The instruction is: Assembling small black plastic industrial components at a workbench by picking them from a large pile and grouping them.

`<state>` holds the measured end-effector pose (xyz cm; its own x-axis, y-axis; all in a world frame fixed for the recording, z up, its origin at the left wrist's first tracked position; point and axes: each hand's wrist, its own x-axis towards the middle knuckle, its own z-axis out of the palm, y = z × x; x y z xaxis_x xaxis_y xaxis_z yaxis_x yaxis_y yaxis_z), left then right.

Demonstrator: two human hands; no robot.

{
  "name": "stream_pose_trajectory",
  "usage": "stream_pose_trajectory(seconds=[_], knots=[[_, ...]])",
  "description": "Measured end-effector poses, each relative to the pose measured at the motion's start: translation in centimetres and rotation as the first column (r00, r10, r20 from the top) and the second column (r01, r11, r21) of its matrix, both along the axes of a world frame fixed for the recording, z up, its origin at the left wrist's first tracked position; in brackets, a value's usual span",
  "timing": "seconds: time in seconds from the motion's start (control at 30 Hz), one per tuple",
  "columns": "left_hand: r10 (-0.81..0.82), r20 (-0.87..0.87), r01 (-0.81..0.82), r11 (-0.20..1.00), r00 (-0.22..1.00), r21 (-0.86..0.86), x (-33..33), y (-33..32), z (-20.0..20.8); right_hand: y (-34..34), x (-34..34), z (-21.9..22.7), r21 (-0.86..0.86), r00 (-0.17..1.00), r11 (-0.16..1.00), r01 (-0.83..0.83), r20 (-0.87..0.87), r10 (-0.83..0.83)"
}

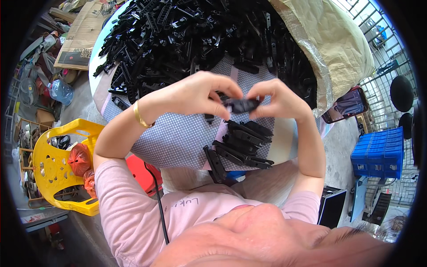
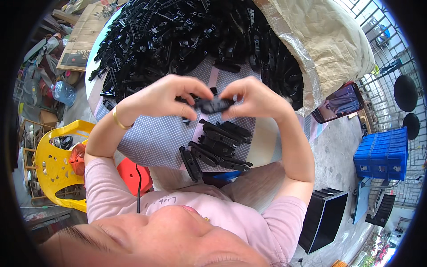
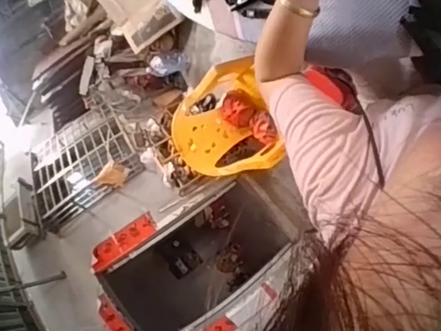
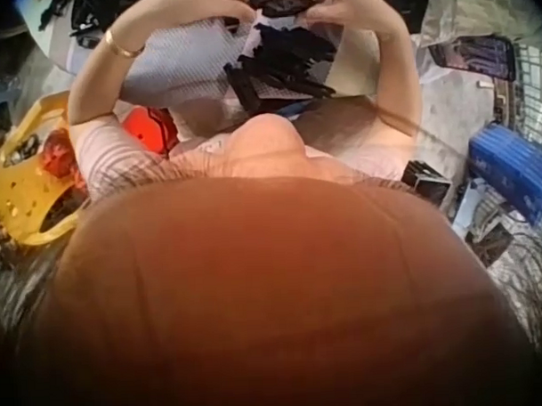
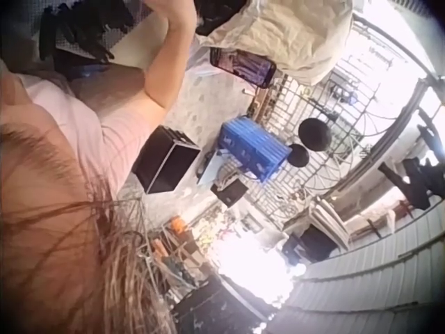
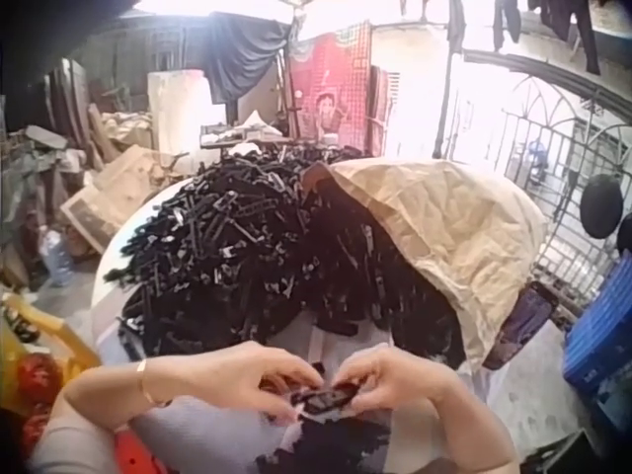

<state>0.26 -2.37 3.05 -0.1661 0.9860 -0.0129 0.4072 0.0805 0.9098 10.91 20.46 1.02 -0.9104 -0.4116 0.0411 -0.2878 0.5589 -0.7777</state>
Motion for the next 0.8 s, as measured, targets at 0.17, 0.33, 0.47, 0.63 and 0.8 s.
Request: stream_pose_trajectory(seconds=[0.17, 0.33, 0.47, 0.63, 0.8], knots=[[0.047, -0.784, 0.075, 0.990, 0.619, 0.119, -0.6, -2.4, -1.1, -0.6, -0.1, -0.3, 0.052, 0.969, 0.970, -0.236, 0.084, 0.231], [-0.062, -0.809, 0.015, 0.998, 0.584, -0.065, 0.7, -1.6, -1.1, -2.8, -1.4, -1.8, 0.060, 0.861, 0.969, 0.241, -0.474, -0.185], [-0.024, -0.800, 0.005, 1.000, 0.599, -0.026, -0.2, -1.3, -1.0, -3.5, -2.4, -3.5, 0.194, 0.891, 0.977, 0.088, -0.453, 0.010], [0.147, -0.655, -0.048, 0.985, 0.742, 0.166, -2.7, -0.8, -1.3, -2.1, -1.0, -2.0, 0.119, 0.864, 0.915, 0.386, -0.393, -0.313], [0.297, -0.521, -0.231, 0.954, 0.800, 0.189, -1.9, 0.3, -1.2, -0.9, -1.0, -1.5, -0.325, 0.869, 0.833, 0.449, -0.059, -0.491]])
